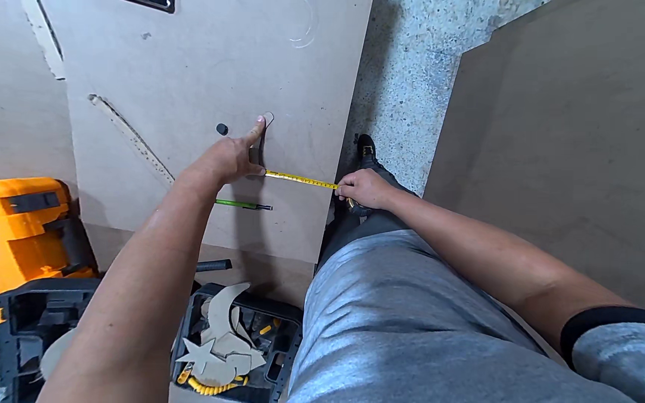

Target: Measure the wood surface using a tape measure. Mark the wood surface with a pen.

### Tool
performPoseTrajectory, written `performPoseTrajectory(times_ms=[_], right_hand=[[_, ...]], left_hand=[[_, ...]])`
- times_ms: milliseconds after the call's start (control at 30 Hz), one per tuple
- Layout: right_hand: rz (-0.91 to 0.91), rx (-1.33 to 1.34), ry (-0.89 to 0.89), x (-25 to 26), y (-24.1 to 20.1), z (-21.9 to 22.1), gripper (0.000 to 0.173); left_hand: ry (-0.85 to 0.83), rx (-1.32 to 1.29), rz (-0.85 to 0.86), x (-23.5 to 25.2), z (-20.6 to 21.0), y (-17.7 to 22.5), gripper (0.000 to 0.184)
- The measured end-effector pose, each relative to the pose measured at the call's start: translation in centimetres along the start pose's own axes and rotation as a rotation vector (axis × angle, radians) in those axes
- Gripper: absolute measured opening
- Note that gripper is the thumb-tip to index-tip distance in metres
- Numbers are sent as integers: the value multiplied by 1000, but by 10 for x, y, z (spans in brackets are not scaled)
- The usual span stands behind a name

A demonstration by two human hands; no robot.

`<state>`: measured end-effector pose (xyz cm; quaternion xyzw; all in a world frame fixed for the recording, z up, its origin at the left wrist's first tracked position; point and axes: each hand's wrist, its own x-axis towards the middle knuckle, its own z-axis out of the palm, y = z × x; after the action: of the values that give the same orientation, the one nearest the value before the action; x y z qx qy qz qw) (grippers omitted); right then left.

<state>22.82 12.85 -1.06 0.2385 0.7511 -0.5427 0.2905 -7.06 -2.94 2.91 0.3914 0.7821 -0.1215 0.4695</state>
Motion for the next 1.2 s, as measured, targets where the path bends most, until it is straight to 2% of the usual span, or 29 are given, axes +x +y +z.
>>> performPoseTrajectory(times_ms=[1200], right_hand=[[-25, 19, 0, 3, -1, 9, 27]], left_hand=[[-20, 16, -35, 2, -2, -1, 118]])
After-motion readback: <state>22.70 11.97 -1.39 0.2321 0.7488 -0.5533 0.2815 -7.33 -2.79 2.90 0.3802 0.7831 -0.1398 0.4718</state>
